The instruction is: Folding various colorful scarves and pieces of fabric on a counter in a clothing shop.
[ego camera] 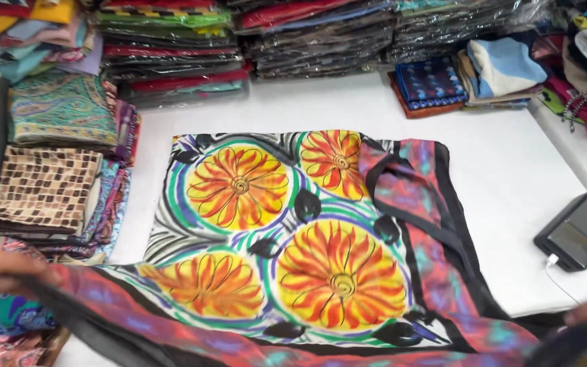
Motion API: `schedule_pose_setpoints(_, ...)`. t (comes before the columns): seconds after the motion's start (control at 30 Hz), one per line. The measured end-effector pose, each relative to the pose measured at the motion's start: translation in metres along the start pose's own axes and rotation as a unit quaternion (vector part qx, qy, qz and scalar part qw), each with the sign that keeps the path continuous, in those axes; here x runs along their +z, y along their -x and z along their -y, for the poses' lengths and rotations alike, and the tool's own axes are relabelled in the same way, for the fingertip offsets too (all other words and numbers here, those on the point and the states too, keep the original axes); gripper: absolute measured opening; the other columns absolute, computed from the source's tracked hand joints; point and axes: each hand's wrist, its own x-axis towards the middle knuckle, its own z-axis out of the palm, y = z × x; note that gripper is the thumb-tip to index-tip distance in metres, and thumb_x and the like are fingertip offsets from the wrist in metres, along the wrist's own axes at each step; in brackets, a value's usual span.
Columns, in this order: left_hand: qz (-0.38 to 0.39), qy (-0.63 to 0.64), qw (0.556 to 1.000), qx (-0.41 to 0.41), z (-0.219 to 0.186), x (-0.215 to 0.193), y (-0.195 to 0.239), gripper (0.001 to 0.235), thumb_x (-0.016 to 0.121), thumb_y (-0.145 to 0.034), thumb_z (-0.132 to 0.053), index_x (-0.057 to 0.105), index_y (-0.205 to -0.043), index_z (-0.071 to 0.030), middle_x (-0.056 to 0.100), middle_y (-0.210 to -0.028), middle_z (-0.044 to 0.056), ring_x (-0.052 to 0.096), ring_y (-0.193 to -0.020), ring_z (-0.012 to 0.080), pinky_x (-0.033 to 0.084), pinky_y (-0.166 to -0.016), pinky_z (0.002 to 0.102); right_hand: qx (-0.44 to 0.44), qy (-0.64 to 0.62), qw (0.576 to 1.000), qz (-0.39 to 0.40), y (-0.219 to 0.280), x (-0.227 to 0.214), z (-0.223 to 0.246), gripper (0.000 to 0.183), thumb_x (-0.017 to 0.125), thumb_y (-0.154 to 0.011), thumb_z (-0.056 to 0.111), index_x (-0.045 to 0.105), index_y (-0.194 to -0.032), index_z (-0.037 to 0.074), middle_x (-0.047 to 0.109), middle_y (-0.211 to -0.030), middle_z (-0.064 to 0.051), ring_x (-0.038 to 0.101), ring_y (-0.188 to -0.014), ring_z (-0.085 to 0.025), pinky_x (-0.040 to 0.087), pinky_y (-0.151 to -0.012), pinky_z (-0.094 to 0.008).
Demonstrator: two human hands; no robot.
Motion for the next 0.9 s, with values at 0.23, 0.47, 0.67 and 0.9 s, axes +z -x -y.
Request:
schedule_pose_setpoints(0.23,0.018,-0.32,0.932,-0.169,-0.183,0.067,-0.143,0.023,0.063,-0.099,-0.025,0.071,-0.118,-0.014,0.075,-0.08,0.011,0.073,-0.077,0.0245,0.058,-0.072,0.037,0.131,0.111,0.984,0.05,-0.186,0.065,0.199,0.025,0.066,-0.09,0.014,0.068,-0.113,0.004,0.074,-0.084,-0.007,0.074,-0.072,-0.017,0.061,-0.067,-0.032)
schedule_pose_setpoints(0.47,-0.042,-0.315,0.948,-0.037,-0.075,0.096,-0.236,0.02,0.067,-0.095,-0.024,0.074,-0.11,-0.012,0.073,-0.092,0.019,0.07,-0.086,0.0406,0.054,-0.079,0.047,0.154,0.178,0.971,0.054,-0.283,0.108,0.199,0.024,0.066,-0.095,0.023,0.07,-0.111,0.006,0.073,-0.074,-0.007,0.069,-0.067,-0.015,0.057,-0.066,-0.032)
schedule_pose_setpoints(0.67,-0.111,-0.339,0.934,-0.021,-0.008,0.135,-0.286,0.02,0.07,-0.094,-0.025,0.075,-0.108,-0.012,0.073,-0.099,0.021,0.068,-0.095,0.0439,0.053,-0.081,0.053,0.209,0.15,0.966,-0.017,-0.305,0.121,0.13,0.023,0.069,-0.095,0.021,0.072,-0.109,0.004,0.071,-0.079,-0.009,0.065,-0.069,-0.019,0.055,-0.066,-0.035)
schedule_pose_setpoints(0.9,-0.198,-0.296,0.934,-0.027,0.006,0.164,-0.284,0.017,0.072,-0.093,-0.019,0.075,-0.108,-0.011,0.071,-0.112,0.019,0.064,-0.107,0.043,0.05,-0.089,0.051,0.097,0.19,0.972,-0.094,-0.308,0.14,0.098,0.034,0.072,-0.092,0.023,0.07,-0.12,0.003,0.068,-0.115,-0.016,0.067,-0.099,-0.024,0.054,-0.084,-0.037)
